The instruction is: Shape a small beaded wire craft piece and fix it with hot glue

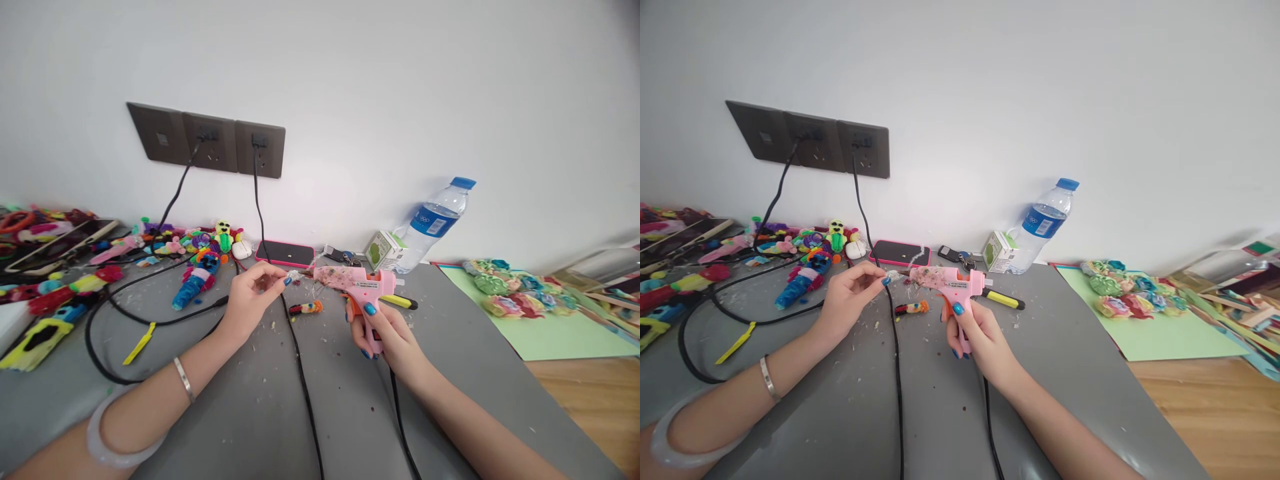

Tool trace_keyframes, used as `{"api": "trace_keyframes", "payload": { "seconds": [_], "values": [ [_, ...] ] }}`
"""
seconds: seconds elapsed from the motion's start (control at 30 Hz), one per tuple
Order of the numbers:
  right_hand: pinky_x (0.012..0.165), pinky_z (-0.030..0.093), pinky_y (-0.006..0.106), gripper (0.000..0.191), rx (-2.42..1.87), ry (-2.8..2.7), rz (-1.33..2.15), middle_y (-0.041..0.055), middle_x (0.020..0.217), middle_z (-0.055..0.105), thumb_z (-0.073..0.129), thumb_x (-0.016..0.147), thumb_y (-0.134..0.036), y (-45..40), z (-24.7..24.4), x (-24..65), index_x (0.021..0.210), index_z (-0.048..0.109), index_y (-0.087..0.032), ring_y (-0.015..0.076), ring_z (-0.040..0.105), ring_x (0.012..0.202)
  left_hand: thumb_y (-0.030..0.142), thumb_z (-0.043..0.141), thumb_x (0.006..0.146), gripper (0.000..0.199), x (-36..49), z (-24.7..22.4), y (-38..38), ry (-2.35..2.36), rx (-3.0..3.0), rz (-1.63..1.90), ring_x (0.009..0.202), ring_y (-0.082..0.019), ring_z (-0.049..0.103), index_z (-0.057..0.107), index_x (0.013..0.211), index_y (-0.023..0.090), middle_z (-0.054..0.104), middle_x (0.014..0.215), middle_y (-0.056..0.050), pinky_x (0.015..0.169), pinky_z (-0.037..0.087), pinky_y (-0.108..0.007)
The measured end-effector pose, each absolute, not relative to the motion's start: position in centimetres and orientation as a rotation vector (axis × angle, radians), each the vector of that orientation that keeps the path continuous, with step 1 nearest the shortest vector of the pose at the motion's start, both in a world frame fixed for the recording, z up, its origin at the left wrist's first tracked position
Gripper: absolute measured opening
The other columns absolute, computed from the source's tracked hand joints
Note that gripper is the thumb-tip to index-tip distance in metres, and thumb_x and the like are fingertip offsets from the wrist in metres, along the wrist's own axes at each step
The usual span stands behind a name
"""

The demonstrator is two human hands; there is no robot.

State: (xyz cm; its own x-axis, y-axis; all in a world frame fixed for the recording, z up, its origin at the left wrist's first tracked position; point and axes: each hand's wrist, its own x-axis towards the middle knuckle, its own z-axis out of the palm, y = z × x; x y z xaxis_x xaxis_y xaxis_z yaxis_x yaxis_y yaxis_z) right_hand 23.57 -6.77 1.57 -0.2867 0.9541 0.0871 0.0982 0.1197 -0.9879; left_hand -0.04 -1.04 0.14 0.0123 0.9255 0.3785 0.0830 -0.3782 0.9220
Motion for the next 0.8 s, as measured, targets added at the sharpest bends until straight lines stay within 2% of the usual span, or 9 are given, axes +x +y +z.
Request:
{"api": "trace_keyframes", "payload": {
  "seconds": [0.63, 0.8],
  "values": [
    [0.045, 0.029, 0.024, 0.045, -1.093, -1.569, 1.271, -0.0040, 0.044, 0.049, 0.038, 0.095, -0.060, -6.86, 1.90, 23.47, 0.084, 0.052, -0.019, 0.0103, 0.032, 0.040, 0.030, 0.069, 0.078, 0.012, -0.08, -0.07, -0.98, 1.081, 1.513, 1.454, 0.073, -0.016, 0.057, 0.069, 0.080, 0.018, 0.066, 0.079, -0.003, 0.065, 0.046, -0.025],
    [0.043, 0.025, 0.025, 0.044, -1.082, -1.553, 1.256, -0.0043, 0.044, 0.048, 0.039, 0.096, -0.058, -6.86, 2.06, 23.61, 0.086, 0.055, -0.018, 0.0097, 0.030, 0.039, 0.029, 0.068, 0.079, 0.011, -0.14, -0.19, -0.90, 1.105, 1.502, 1.443, 0.072, -0.015, 0.057, 0.069, 0.080, 0.018, 0.066, 0.078, -0.003, 0.064, 0.045, -0.025]
  ]
}}
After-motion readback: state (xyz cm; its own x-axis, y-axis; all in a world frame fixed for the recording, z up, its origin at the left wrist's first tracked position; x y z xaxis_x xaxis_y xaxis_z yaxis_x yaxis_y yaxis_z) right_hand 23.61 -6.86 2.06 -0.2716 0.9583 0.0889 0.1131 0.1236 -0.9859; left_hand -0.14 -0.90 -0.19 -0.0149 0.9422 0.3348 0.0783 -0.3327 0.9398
